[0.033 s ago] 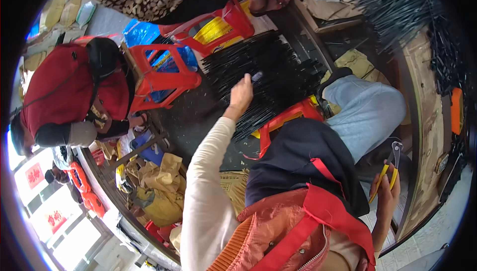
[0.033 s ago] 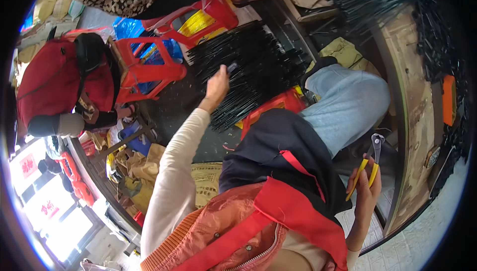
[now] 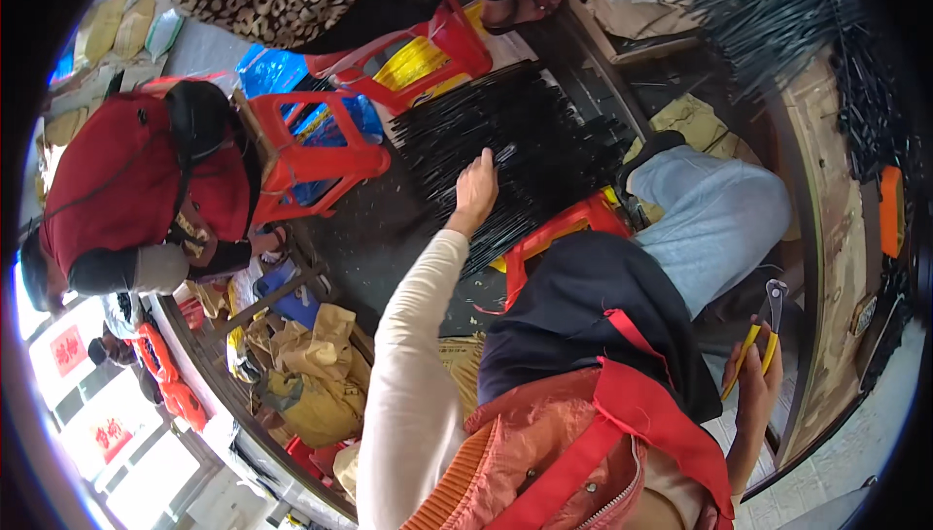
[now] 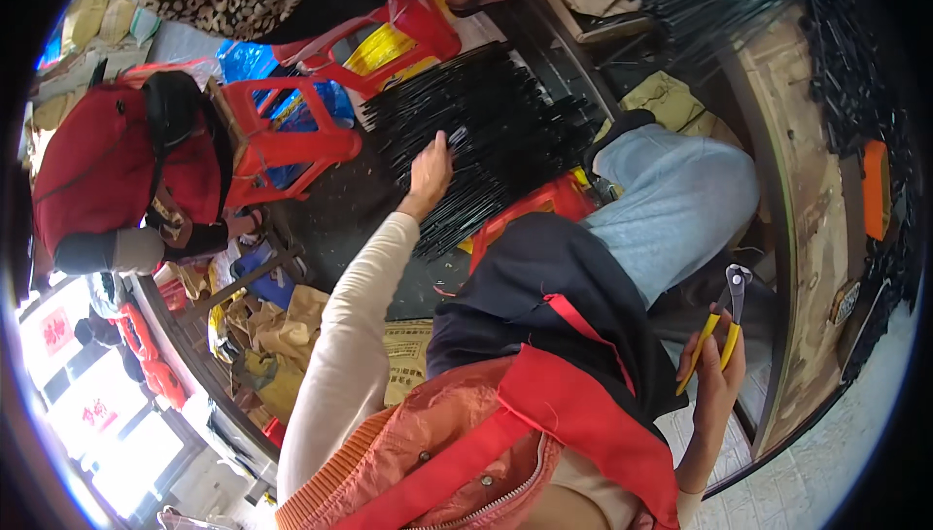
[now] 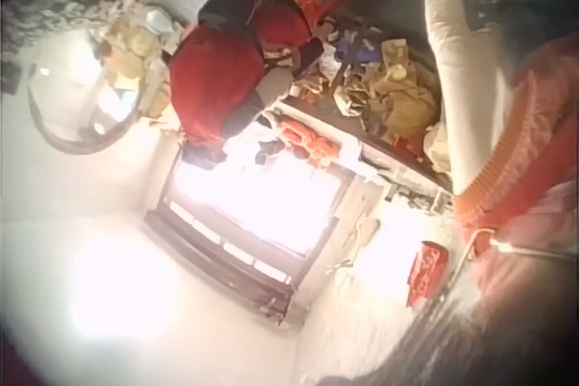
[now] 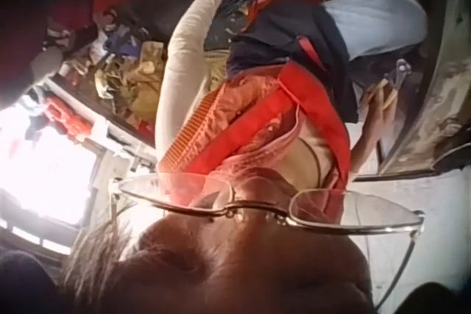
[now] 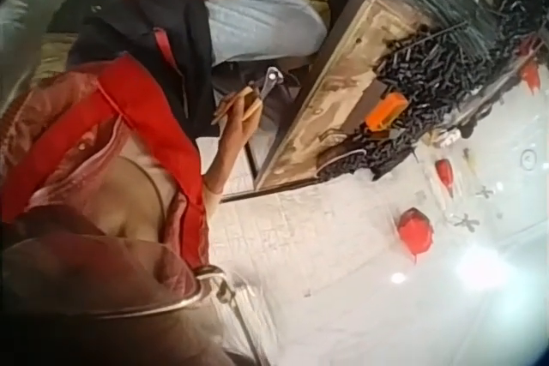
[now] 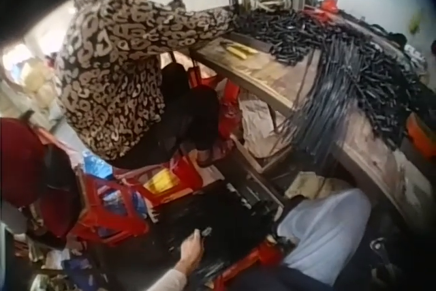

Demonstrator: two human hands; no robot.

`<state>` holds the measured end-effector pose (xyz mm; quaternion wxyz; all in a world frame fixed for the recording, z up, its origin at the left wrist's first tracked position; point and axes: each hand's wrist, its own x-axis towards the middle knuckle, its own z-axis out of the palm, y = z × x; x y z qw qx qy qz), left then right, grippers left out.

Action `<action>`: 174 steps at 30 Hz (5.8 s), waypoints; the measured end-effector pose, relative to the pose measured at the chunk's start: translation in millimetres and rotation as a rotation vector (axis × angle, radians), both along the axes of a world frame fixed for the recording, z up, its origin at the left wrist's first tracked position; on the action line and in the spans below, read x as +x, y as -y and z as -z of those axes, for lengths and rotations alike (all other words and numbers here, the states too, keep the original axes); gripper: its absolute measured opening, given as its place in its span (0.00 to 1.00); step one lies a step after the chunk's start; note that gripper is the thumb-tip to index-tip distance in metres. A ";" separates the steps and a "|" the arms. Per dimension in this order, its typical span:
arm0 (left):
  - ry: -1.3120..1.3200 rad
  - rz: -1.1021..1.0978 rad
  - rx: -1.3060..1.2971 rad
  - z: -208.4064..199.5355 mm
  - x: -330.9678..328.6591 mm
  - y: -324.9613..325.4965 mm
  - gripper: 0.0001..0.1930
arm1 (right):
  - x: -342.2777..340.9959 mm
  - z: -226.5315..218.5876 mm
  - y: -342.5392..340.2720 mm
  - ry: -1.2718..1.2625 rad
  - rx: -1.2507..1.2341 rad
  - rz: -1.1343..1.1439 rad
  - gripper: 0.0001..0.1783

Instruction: Assembling small plastic components onto black wires and trimming them with pliers at a manual production station.

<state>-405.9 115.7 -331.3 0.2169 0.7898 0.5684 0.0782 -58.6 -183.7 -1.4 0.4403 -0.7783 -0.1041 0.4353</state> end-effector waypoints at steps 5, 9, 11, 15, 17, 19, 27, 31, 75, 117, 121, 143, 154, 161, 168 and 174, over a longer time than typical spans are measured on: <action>0.105 -0.739 -0.204 46.8 -89.4 54.4 0.10 | 4.7 -11.9 29.2 0.008 -0.006 0.146 0.24; -0.068 -1.427 0.185 14.3 -234.8 70.9 0.23 | 12.7 -0.8 19.5 0.000 0.049 0.175 0.23; 0.013 -1.469 0.185 -7.0 -283.8 116.3 0.22 | 13.9 6.0 10.2 -0.041 0.085 0.151 0.23; 0.103 -2.035 0.370 -58.2 -359.1 166.8 0.21 | -1.9 12.4 -15.3 -0.086 0.041 0.035 0.22; 0.101 -1.705 0.254 -31.2 -328.7 148.2 0.18 | -6.6 -4.7 -17.2 -0.040 0.065 -0.122 0.22; 0.009 -1.021 0.109 -16.3 -278.4 111.7 0.12 | -5.2 -1.1 -15.7 -0.019 0.070 -0.101 0.22; -0.221 0.291 0.075 -10.4 2.6 4.3 0.12 | -4.7 -0.3 6.8 0.007 0.036 0.021 0.22; -0.198 0.379 0.031 23.5 67.9 -18.6 0.12 | -10.2 -5.7 23.5 0.031 0.050 0.063 0.22; 0.359 1.440 0.018 -304.7 302.2 165.3 0.18 | 179.4 16.9 476.4 1.358 -1.479 0.424 0.09; 0.668 1.506 -1.200 -448.9 434.1 327.1 0.16 | 56.6 -126.1 220.3 0.534 0.807 0.821 0.12; 0.557 1.591 -1.310 -485.3 424.9 356.9 0.16 | 32.2 -115.0 194.6 0.441 0.849 0.454 0.14; 0.686 1.370 -0.971 -546.0 470.4 277.9 0.14 | 144.0 -1.7 446.0 1.319 -1.181 0.623 0.09; 0.865 1.238 -1.290 -555.7 450.6 290.5 0.15 | 158.7 -96.2 445.5 1.107 -0.217 0.954 0.15; 1.045 1.142 -1.437 -505.0 483.4 297.7 0.10 | 100.6 -156.5 214.6 0.596 0.803 0.634 0.13; 1.033 1.074 -1.435 -508.9 453.4 265.9 0.14 | 62.7 -145.3 131.0 0.110 0.843 0.166 0.12; 0.983 1.022 -1.274 -511.1 427.8 214.4 0.13 | 87.6 -180.1 140.5 0.613 0.370 0.043 0.17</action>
